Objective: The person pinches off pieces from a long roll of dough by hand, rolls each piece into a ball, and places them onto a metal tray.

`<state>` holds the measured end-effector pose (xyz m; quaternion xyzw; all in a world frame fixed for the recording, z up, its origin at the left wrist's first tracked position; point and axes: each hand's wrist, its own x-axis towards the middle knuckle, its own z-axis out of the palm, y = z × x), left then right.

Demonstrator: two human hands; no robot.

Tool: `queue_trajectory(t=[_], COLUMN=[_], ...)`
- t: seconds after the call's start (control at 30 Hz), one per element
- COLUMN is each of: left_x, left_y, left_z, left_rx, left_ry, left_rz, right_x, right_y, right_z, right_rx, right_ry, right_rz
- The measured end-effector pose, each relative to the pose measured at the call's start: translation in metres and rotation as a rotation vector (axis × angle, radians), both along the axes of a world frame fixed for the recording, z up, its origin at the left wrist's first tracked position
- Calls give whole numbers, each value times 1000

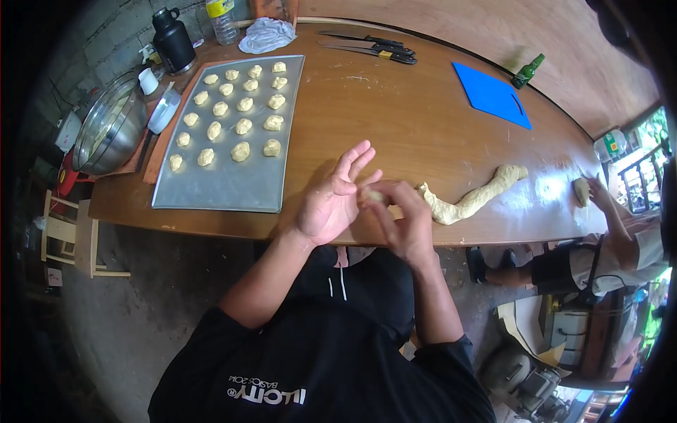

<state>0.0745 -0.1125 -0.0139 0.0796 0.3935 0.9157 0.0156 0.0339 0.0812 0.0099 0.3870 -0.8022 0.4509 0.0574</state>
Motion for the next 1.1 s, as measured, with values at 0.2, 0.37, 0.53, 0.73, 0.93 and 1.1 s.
queue_trajectory(t=[0.2, 0.37, 0.53, 0.73, 0.93, 1.1], left_x=[15, 4, 11, 16, 11, 17], left_y=[13, 0, 11, 11, -1, 3], left_z=[27, 14, 16, 14, 12, 18], left_rx=[-1208, -1342, -1114, -1148, -596, -475], left_ry=[608, 589, 416, 463, 227, 82], left_rz=[633, 716, 668, 594, 365, 172], right_x=[-5, 16, 0, 3, 15, 9], right_y=[-2, -12, -1, -4, 4, 7], right_z=[-24, -7, -32, -29, -2, 13], right_rx=[-757, -753, -688, -625, -362, -83], right_ry=[-904, -985, -805, -790, -274, 199], right_rz=[127, 91, 91, 42, -204, -94])
